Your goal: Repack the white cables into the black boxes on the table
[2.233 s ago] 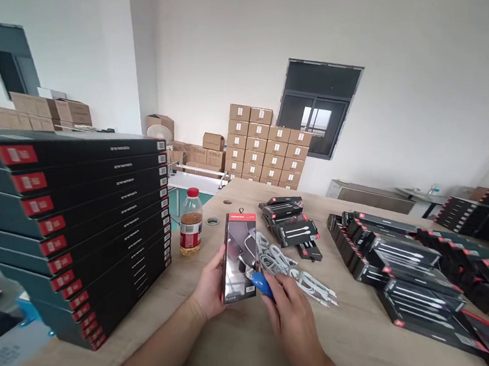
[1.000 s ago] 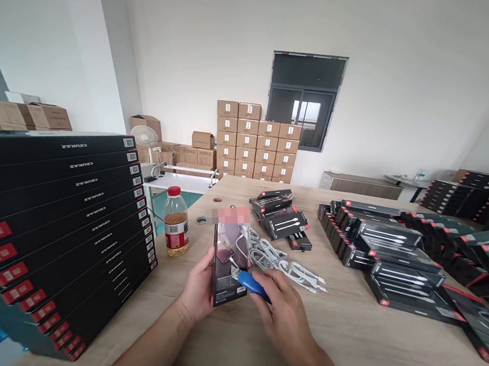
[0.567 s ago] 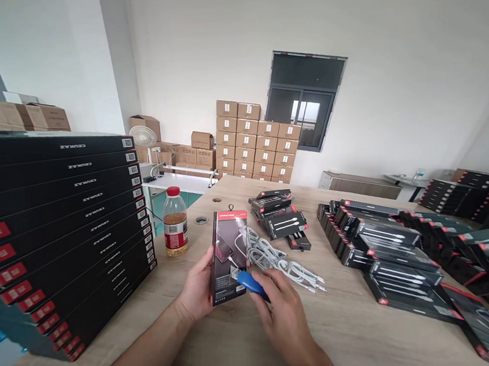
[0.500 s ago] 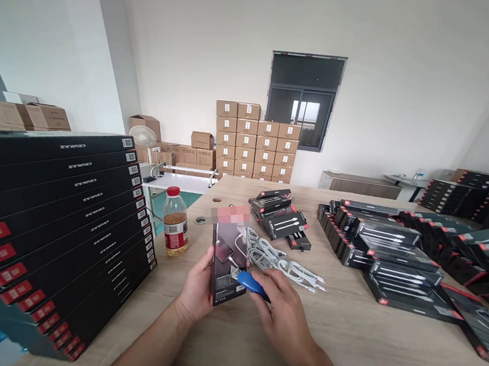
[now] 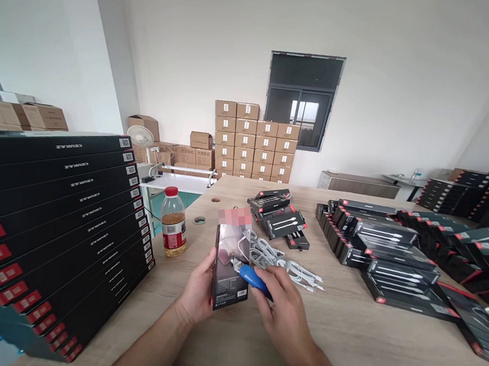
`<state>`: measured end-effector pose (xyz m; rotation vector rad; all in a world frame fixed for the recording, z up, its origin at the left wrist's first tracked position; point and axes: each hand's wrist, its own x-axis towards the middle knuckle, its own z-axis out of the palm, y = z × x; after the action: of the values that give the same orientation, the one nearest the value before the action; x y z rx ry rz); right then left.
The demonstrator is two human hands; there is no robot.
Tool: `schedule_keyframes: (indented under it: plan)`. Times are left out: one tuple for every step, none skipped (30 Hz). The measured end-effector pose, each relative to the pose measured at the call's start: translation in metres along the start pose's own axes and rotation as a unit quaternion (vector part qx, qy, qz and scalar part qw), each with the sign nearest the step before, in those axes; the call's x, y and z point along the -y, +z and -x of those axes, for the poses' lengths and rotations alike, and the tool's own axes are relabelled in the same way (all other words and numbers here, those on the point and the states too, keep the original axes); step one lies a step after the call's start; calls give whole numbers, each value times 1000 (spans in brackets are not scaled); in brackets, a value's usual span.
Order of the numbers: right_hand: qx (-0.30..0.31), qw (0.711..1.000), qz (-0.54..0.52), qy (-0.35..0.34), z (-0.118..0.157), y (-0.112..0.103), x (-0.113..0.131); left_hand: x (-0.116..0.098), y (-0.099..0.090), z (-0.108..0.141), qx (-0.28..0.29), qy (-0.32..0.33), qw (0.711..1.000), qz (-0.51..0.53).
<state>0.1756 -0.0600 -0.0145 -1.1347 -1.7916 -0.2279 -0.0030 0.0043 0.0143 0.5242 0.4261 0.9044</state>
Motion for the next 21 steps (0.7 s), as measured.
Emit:
schedule_keyframes:
  plan:
    - [3, 1000, -4, -2, 0, -1, 0, -1, 0, 0, -1, 8, 1000, 6]
    - [8, 1000, -7, -3, 0, -1, 0, -2, 0, -1, 2, 14, 1000, 12]
    - [12, 1000, -9, -4, 0, -1, 0, -4, 1, -1, 10, 19, 1000, 17]
    - [14, 1000, -8, -5, 0, -1, 0, -5, 1, 0, 20, 21, 999, 22]
    - [14, 1000, -5, -8, 0, -1, 0, -6, 1, 0, 27, 20, 999, 23]
    - [13, 1000, -1, -12, 0, -1, -1, -7, 2, 0, 29, 15, 999, 22]
    - [12, 1000, 4, -15, 0, -1, -1, -7, 1, 1, 25, 10, 1000, 16]
    - [11, 1000, 10, -18, 0, 0, -1, -6, 1, 1, 18, 6, 1000, 8]
    - [10, 1000, 16, -19, 1, 0, -2, -6, 0, 2, 11, 3, 1000, -2]
    - [10, 1000, 21, -20, 1, 1, -2, -5, -1, 2, 7, 1, 1000, -13]
    - [11, 999, 25, -21, 1, 1, -2, -4, -2, 2, 6, 1, 1000, -23]
    - [12, 999, 27, -22, 1, 1, -2, -4, -3, 2, 9, 0, 999, -31]
    - [13, 999, 28, -23, 1, 1, -3, -3, -4, 2, 12, -1, 999, -38]
    - [14, 999, 28, -23, 1, 1, -3, -3, -5, 2, 15, -4, 999, -43]
    - [17, 999, 28, -23, 1, 1, -3, -3, -5, 3, 18, -6, 999, -46]
    - [19, 999, 28, -21, 2, 1, -3, -3, -5, 3, 19, -6, 999, -47]
    - [20, 999, 29, -20, 2, 1, -3, -2, -4, 3, 20, -6, 999, -48]
    - [20, 999, 30, -20, 2, 2, -4, -2, -4, 3, 20, -6, 999, -47]
    - [20, 999, 30, -19, 2, 2, -4, -2, -4, 3, 22, -4, 999, -45]
    - [19, 999, 29, -20, 3, 2, -4, -2, -4, 4, 25, -2, 999, -44]
    - [19, 999, 28, -20, 3, 2, -4, -2, -4, 4, 27, 1, 999, -44]
